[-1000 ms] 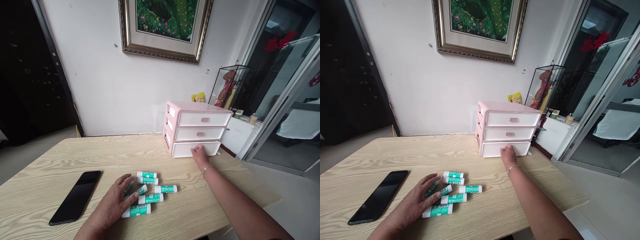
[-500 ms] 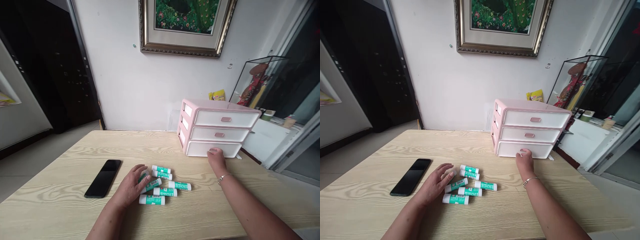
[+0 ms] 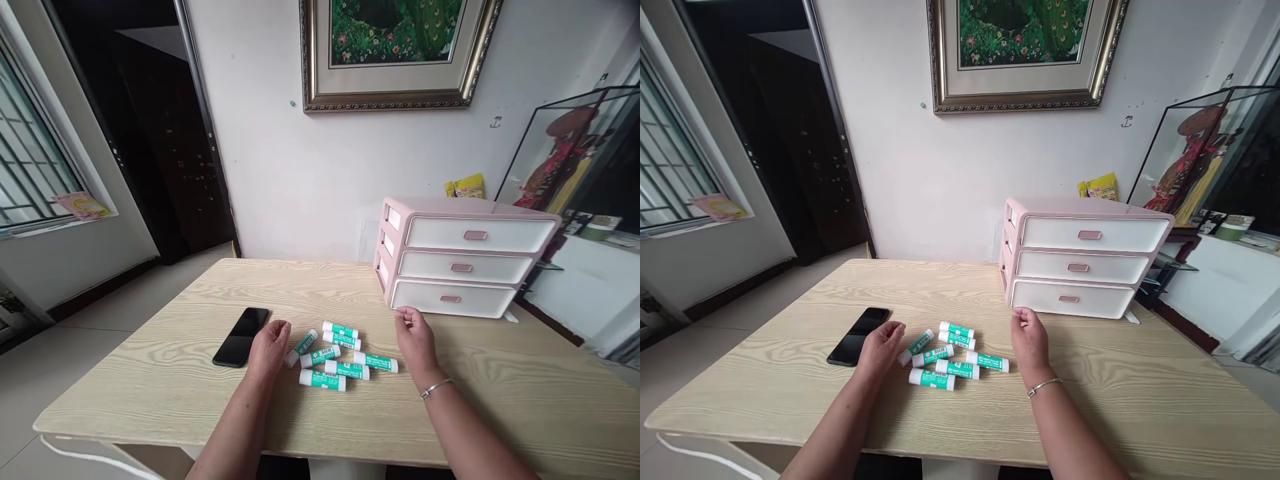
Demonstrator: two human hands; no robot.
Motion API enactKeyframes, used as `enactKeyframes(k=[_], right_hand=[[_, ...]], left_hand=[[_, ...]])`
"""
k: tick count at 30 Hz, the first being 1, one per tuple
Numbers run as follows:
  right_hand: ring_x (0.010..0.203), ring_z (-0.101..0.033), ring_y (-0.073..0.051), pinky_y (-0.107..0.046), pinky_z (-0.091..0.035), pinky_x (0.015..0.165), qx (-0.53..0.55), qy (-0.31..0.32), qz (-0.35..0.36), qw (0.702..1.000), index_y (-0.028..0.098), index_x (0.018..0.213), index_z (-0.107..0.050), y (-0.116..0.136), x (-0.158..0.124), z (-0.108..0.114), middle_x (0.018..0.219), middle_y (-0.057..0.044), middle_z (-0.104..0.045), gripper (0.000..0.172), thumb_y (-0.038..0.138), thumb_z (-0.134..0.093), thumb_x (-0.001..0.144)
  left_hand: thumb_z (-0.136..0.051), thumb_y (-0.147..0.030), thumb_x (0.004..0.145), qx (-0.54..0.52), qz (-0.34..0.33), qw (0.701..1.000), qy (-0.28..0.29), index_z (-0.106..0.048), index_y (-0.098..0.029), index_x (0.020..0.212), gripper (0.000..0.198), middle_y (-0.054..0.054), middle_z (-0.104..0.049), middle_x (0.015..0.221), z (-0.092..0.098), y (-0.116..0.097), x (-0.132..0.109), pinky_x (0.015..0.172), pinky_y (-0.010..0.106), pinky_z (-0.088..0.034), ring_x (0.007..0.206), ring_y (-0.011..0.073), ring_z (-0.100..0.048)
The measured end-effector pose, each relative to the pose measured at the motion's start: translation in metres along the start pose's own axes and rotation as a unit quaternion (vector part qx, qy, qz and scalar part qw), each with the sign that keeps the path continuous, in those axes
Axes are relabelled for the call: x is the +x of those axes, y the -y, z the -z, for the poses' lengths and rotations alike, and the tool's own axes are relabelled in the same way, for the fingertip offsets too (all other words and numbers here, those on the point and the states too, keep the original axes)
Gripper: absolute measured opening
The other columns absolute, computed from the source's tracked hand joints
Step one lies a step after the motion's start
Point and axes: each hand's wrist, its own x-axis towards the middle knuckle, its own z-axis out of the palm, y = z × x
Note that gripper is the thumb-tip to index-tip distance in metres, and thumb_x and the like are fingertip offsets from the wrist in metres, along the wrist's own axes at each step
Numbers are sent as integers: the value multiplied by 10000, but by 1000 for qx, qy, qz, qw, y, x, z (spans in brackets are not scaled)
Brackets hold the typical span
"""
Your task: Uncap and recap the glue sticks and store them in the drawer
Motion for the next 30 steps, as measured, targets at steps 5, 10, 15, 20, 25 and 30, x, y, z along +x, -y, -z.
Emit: enactKeyframes(k=[5,10,15,20,25,30], right_hand=[[749,-645,-202,-288,-463,691,-45,3,-61,997,197,994,-673,-20,10,15,896,-66,-735,279,353,-533,810],[653,-626,-203,-289,-426,596,-66,46,-90,993,202,913,-687,7,-1,19,819,-66,-730,229,272,-514,779],[710,-642,-186,-268,-425,627,-75,107,-61,989,229,836,-681,20,-12,5,827,-35,-733,162,224,-539,756],[736,-649,-177,-258,-423,639,-93,145,-49,984,224,876,-672,11,-14,-1,833,-20,-728,170,226,-542,765],[721,-646,-170,-254,-419,632,-104,158,-37,981,225,878,-662,6,-15,-2,813,-11,-720,167,252,-521,792],[724,-646,-169,-253,-417,635,-99,169,-16,981,233,874,-659,7,-19,-5,812,-5,-722,158,256,-521,799]], left_hand=[[-501,-496,891,2,-3,1000,0,-729,-188,896,383,42,-737,762,4,1,-21,676,280,-454,731,208,-669],[-494,-502,882,-8,-5,1000,10,-721,-187,843,390,33,-724,726,10,-7,-37,668,276,-470,715,204,-667],[-494,-514,867,-16,7,1000,20,-732,-171,839,419,38,-716,682,15,-13,-39,634,280,-472,674,206,-662],[-492,-511,873,-9,10,999,32,-736,-181,828,413,29,-714,688,17,-12,-37,657,280,-465,702,205,-663],[-491,-554,874,9,7,999,49,-744,-188,912,446,42,-744,787,11,-5,-32,677,286,-463,763,220,-676],[-529,-599,856,63,5,996,67,-737,-193,950,465,70,-758,901,3,-7,-24,667,279,-440,811,226,-686]])
